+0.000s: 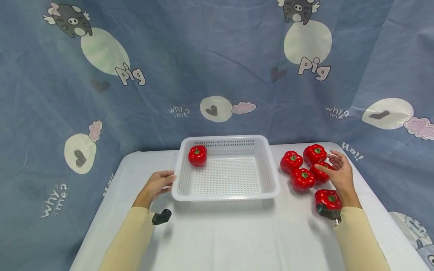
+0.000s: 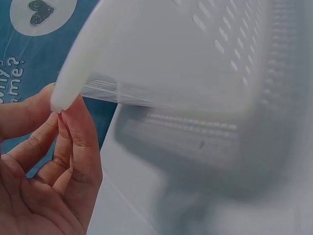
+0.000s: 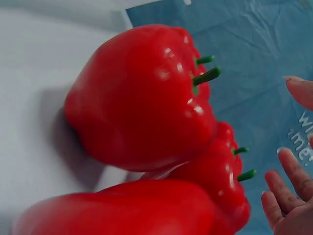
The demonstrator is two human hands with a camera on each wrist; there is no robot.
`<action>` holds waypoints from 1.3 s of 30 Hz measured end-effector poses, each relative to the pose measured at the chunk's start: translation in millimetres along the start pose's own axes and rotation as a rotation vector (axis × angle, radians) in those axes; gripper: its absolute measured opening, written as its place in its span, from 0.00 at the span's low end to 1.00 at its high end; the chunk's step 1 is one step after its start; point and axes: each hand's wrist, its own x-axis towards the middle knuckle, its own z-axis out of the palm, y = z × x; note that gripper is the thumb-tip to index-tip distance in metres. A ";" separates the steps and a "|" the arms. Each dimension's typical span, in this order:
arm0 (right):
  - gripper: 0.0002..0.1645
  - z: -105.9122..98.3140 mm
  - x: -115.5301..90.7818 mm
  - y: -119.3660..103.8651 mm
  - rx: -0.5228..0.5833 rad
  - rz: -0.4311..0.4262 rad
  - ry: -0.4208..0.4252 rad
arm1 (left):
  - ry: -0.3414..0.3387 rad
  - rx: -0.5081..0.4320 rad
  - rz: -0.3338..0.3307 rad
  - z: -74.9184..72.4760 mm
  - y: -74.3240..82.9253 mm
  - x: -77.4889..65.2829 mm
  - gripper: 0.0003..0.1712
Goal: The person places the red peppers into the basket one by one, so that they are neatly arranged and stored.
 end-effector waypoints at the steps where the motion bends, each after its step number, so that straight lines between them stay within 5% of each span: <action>1: 0.48 -0.2 0.6 1.9 -0.003 0.004 0.004 | -0.002 -0.005 0.000 -0.1 -0.2 0.2 0.26; 19: 0.50 -1.1 4.8 21.4 -0.095 0.082 0.053 | -0.028 -0.027 0.038 -0.3 -1.6 -0.9 0.28; 39: 0.57 -1.5 13.2 17.8 -0.251 0.183 -0.120 | -0.013 -0.026 0.014 0.6 -0.8 -2.0 0.28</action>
